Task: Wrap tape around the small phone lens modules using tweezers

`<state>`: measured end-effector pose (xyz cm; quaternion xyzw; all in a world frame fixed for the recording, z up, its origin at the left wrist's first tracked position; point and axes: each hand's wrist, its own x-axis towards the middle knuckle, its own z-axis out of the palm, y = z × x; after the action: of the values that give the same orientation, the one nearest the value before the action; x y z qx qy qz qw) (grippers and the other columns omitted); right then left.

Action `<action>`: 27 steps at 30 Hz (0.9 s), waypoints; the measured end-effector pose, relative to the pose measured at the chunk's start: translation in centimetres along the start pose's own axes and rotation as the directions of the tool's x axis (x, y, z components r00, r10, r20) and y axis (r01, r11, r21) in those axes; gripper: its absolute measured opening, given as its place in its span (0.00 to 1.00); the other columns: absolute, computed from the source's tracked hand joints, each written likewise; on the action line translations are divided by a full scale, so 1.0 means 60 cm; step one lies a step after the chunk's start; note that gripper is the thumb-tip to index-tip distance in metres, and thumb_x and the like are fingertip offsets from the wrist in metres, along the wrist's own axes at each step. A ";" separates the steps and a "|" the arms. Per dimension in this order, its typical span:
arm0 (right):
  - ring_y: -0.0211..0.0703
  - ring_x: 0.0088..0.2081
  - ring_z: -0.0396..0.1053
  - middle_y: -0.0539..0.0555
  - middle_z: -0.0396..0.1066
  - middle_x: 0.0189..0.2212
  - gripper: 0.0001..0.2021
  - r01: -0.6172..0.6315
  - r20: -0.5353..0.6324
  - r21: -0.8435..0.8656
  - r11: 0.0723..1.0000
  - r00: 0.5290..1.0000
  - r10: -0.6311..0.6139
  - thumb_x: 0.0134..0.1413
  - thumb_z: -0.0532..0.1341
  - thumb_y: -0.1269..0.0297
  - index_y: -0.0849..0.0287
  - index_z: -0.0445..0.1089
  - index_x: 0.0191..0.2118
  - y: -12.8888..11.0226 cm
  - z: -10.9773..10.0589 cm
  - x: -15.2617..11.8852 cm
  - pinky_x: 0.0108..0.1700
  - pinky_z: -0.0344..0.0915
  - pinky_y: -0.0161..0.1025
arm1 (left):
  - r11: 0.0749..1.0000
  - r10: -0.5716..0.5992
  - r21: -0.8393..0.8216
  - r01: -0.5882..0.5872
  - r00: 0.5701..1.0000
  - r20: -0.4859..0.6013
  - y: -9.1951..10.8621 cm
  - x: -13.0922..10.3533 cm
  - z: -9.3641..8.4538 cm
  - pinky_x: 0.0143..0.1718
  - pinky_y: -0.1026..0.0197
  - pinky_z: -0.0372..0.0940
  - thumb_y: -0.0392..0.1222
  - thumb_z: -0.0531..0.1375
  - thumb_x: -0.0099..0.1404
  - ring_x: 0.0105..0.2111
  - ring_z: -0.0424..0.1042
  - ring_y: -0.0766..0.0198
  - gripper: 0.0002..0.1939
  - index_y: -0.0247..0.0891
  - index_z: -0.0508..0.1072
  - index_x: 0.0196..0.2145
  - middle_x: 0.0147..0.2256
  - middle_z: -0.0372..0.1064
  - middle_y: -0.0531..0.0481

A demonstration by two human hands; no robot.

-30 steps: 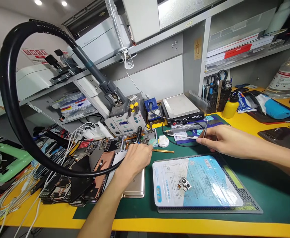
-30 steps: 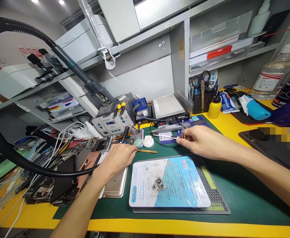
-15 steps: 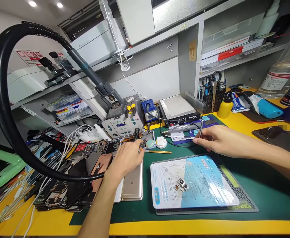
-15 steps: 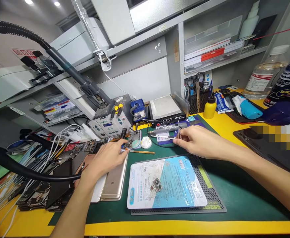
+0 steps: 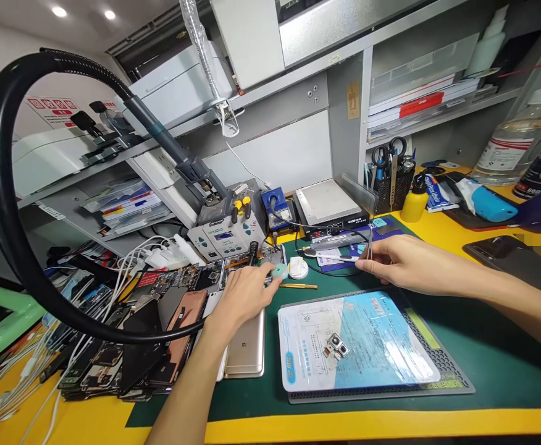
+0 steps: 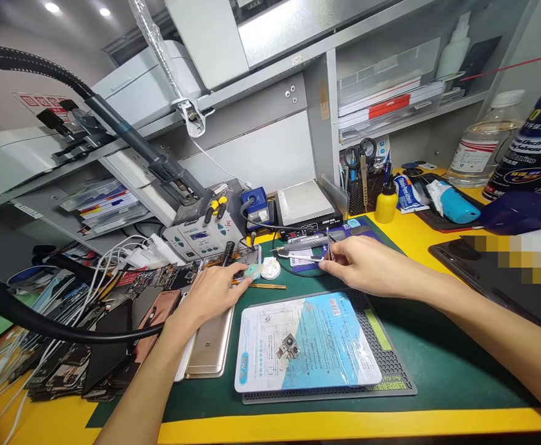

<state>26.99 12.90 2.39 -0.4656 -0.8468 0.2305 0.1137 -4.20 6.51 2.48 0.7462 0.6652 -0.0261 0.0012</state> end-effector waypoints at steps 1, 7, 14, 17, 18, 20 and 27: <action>0.47 0.25 0.69 0.54 0.73 0.23 0.23 0.001 0.000 -0.001 1.000 1.000 -0.001 0.65 0.56 0.44 0.57 0.70 0.28 0.000 0.000 0.000 0.27 0.56 0.40 | 1.000 0.001 -0.001 -0.001 1.000 -0.006 -0.001 0.000 0.001 0.47 0.47 0.75 0.49 0.61 0.76 0.43 0.78 0.56 0.17 0.36 0.74 0.55 0.47 0.76 0.45; 0.46 0.24 0.69 0.53 0.72 0.23 0.22 -0.011 -0.006 0.005 1.000 1.000 0.011 0.65 0.57 0.45 0.56 0.69 0.27 -0.004 0.000 -0.001 0.27 0.55 0.40 | 1.000 0.005 -0.020 -0.005 0.999 -0.045 -0.006 -0.011 -0.011 0.46 0.47 0.75 0.48 0.60 0.76 0.41 0.79 0.56 0.17 0.37 0.73 0.57 0.44 0.77 0.46; 0.44 0.23 0.65 0.51 0.70 0.21 0.21 0.010 -0.011 0.023 1.000 1.000 -0.010 0.64 0.58 0.46 0.55 0.68 0.26 -0.002 0.001 0.000 0.26 0.53 0.39 | 0.990 0.133 -0.057 -0.132 0.991 0.006 0.023 -0.018 -0.004 0.50 0.46 0.74 0.46 0.59 0.77 0.42 0.80 0.57 0.14 0.39 0.77 0.54 0.44 0.80 0.47; 0.42 0.22 0.62 0.50 0.67 0.20 0.21 0.010 -0.013 0.024 1.000 1.000 -0.010 0.64 0.58 0.47 0.55 0.65 0.24 -0.005 0.002 0.001 0.26 0.52 0.39 | 0.987 0.152 -0.062 -0.151 0.988 0.018 0.029 -0.008 0.004 0.51 0.46 0.74 0.46 0.59 0.77 0.44 0.80 0.56 0.14 0.39 0.77 0.54 0.46 0.80 0.46; 0.42 0.22 0.62 0.50 0.67 0.20 0.21 0.008 -0.012 0.024 1.000 1.000 -0.008 0.64 0.58 0.48 0.55 0.65 0.24 -0.006 0.002 0.001 0.26 0.52 0.39 | 0.985 0.160 -0.064 -0.158 0.987 0.023 0.029 -0.005 0.006 0.50 0.46 0.74 0.46 0.59 0.77 0.44 0.80 0.57 0.14 0.39 0.78 0.53 0.46 0.80 0.46; 0.41 0.22 0.63 0.50 0.69 0.20 0.20 -0.002 -0.004 0.025 1.000 1.000 0.002 0.65 0.58 0.49 0.55 0.65 0.25 -0.009 0.001 0.002 0.26 0.52 0.39 | 0.983 0.176 -0.065 -0.174 0.984 0.031 0.025 0.001 0.008 0.49 0.47 0.74 0.45 0.58 0.77 0.44 0.81 0.57 0.13 0.40 0.79 0.53 0.45 0.81 0.46; 0.43 0.24 0.68 0.52 0.74 0.22 0.20 -0.061 0.011 0.061 0.996 0.998 0.060 0.65 0.58 0.48 0.57 0.70 0.28 -0.011 -0.008 -0.002 0.26 0.55 0.38 | 0.981 0.193 -0.024 -0.193 0.980 0.039 0.017 0.014 0.009 0.39 0.55 0.71 0.41 0.56 0.75 0.43 0.82 0.49 0.15 0.49 0.83 0.48 0.41 0.84 0.48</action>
<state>26.75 12.65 3.17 -0.4863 -0.8254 0.2619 0.1171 -3.13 7.19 1.84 0.8064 0.5898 -0.0347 0.0250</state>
